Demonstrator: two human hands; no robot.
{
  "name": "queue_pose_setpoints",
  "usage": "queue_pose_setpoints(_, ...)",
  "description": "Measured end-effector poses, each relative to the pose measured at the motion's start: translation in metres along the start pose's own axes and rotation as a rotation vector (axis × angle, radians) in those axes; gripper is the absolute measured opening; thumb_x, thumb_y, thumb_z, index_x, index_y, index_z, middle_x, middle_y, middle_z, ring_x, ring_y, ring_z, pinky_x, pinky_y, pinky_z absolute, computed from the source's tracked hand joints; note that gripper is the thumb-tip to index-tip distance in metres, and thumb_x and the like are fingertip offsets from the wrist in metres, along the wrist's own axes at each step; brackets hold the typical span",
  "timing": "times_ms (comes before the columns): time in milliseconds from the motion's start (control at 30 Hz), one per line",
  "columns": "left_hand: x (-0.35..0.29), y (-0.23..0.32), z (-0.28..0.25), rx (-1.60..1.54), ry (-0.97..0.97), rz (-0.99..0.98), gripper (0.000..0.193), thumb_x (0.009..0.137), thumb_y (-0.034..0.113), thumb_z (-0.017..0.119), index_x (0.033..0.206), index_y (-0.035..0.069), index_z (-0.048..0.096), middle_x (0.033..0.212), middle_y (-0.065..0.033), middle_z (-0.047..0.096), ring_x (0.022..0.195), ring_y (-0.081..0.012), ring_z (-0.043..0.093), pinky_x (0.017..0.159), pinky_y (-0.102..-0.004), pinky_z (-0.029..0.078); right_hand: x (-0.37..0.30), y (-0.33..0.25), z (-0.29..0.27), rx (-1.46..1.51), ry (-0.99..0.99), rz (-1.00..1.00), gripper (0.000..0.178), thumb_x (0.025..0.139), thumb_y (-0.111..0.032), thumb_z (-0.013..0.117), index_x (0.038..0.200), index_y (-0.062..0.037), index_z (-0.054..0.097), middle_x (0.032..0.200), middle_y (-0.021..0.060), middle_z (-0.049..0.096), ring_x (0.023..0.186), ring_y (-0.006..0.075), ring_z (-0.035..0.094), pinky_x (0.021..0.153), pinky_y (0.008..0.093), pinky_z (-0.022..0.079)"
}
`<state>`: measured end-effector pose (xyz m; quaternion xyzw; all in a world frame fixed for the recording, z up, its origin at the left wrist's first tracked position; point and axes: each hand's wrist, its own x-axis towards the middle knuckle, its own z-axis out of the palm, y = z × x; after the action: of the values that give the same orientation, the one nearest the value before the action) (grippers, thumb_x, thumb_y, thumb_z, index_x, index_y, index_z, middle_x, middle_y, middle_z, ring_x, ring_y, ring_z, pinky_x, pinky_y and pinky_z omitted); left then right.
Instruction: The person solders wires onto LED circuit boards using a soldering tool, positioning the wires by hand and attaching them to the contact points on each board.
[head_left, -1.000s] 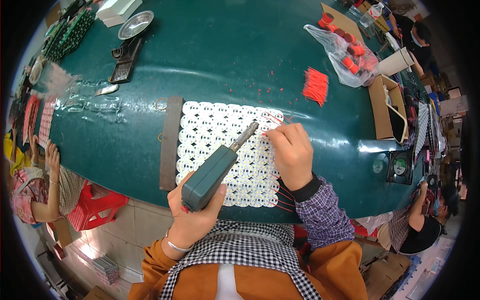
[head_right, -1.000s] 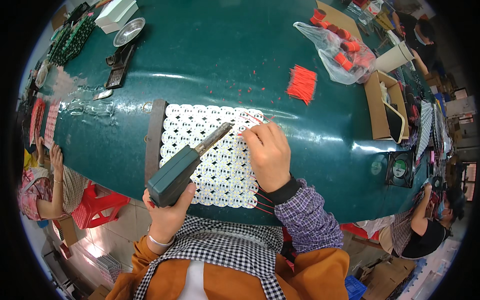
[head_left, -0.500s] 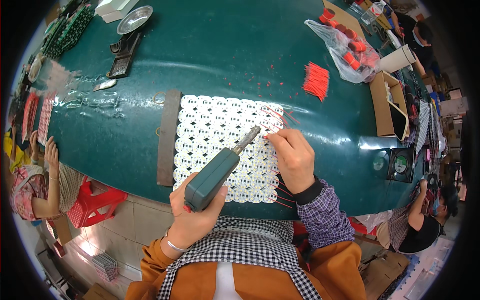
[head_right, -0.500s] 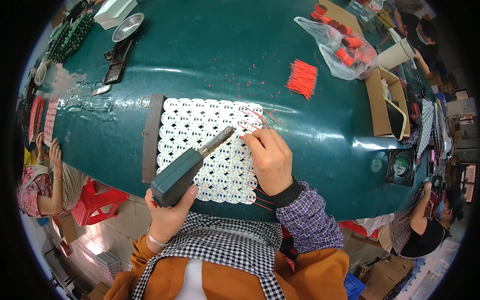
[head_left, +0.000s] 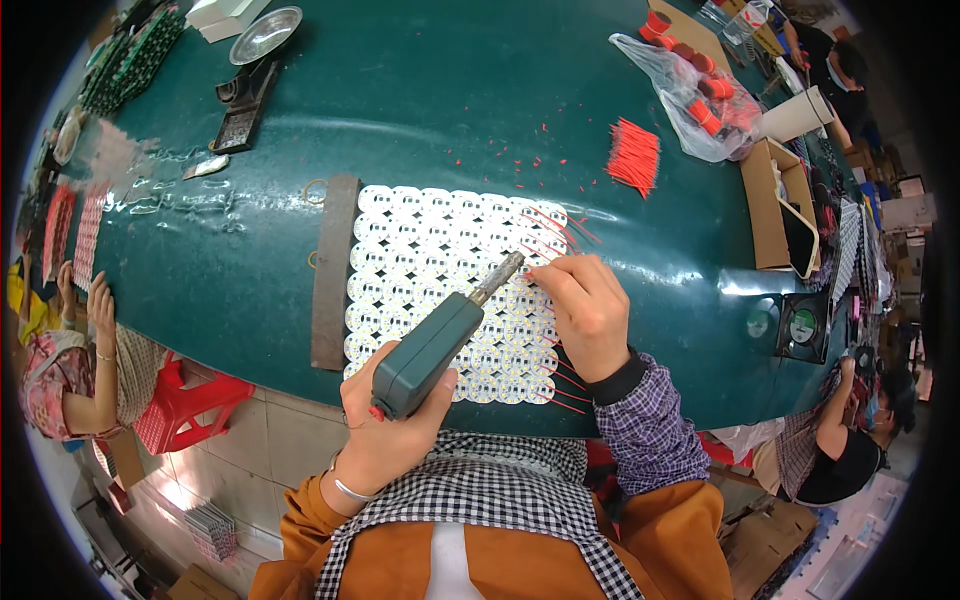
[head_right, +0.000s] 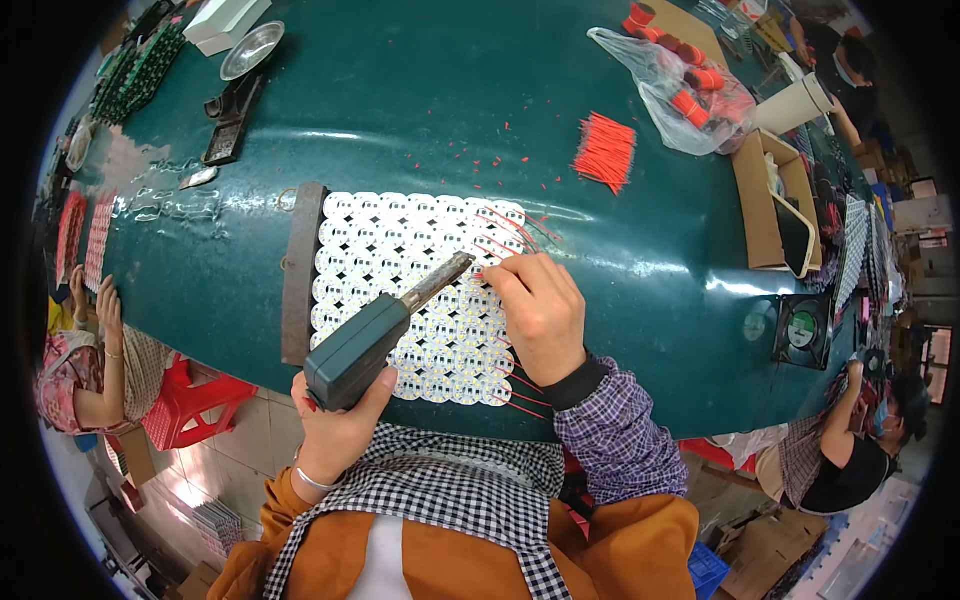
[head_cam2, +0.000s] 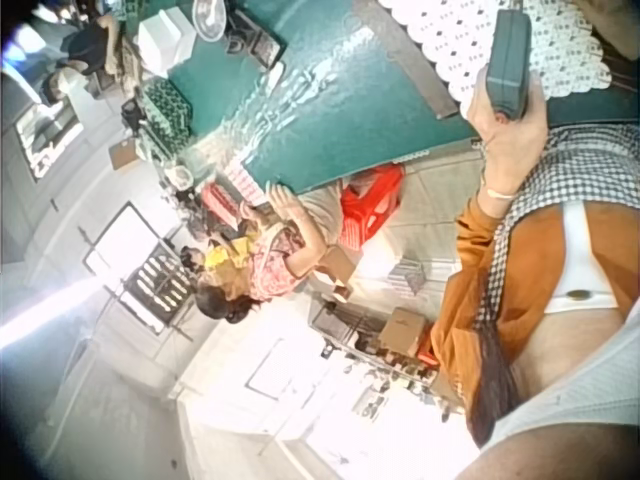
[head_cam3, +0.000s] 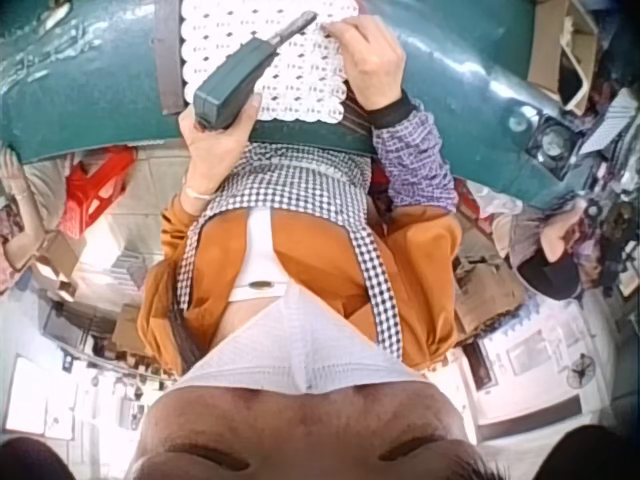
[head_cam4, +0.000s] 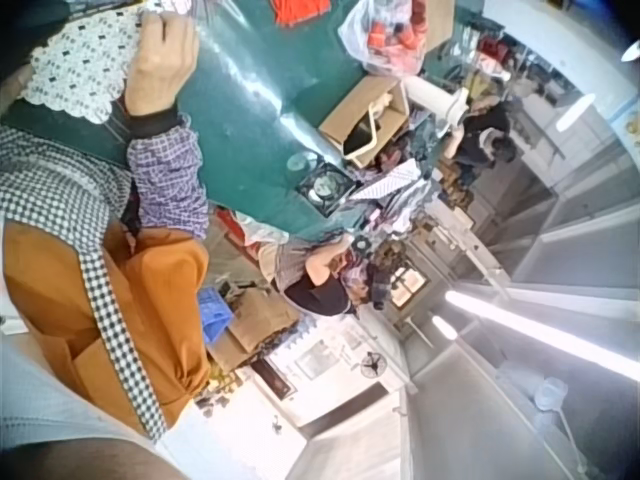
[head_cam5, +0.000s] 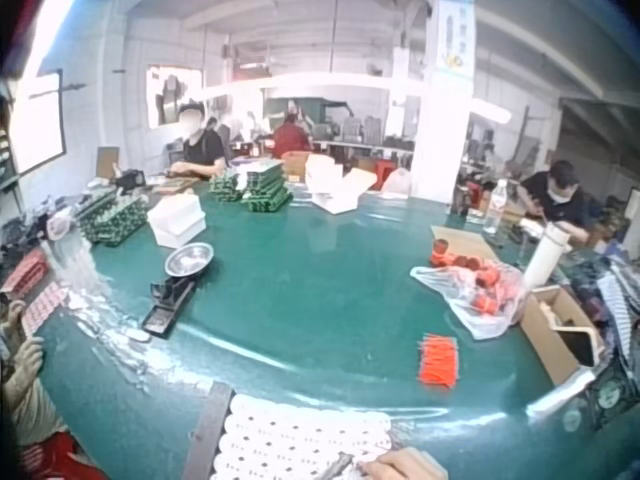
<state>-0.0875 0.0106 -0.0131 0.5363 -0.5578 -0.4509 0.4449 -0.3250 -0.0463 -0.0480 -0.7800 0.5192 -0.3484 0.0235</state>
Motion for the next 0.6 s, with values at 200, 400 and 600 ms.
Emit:
queue_pose_setpoints(200, 0.0004, -0.0043, 0.0004, 0.004, -0.023, 0.004, 0.015, 0.083, 0.001, 0.077, 0.095, -0.003, 0.069, 0.081, -0.0062, 0.068, 0.066, -0.0090, 0.060, 0.059, -0.0250, 0.047, -0.0010, 0.0012, 0.0002, 0.003, -0.017, 0.015, 0.022, 0.072, 0.004, 0.068, 0.092, -0.0040, 0.070, 0.087, 0.0066, 0.064, 0.081, 0.0253, 0.064, 0.070, 0.0367, 0.053)
queue_pose_setpoints(400, 0.0008, -0.0074, 0.0022, 0.005, -0.022, 0.001, 0.014, 0.083, 0.001, 0.077, 0.093, -0.002, 0.068, 0.078, -0.0062, 0.066, 0.064, -0.0101, 0.060, 0.058, -0.0262, 0.047, -0.0012, 0.0026, 0.0005, 0.009, -0.012, 0.005, 0.022, 0.072, 0.004, 0.068, 0.092, -0.0032, 0.070, 0.087, 0.0075, 0.063, 0.081, 0.0258, 0.064, 0.069, 0.0370, 0.053)
queue_pose_setpoints(600, 0.0020, -0.0068, 0.0015, 0.021, -0.022, 0.008, 0.013, 0.082, 0.002, 0.077, 0.091, -0.002, 0.067, 0.076, -0.0067, 0.066, 0.062, -0.0111, 0.059, 0.057, -0.0264, 0.046, -0.0009, 0.0026, 0.0012, 0.009, -0.009, 0.000, 0.021, 0.072, 0.005, 0.067, 0.092, -0.0028, 0.069, 0.086, 0.0077, 0.062, 0.080, 0.0260, 0.063, 0.068, 0.0372, 0.053)
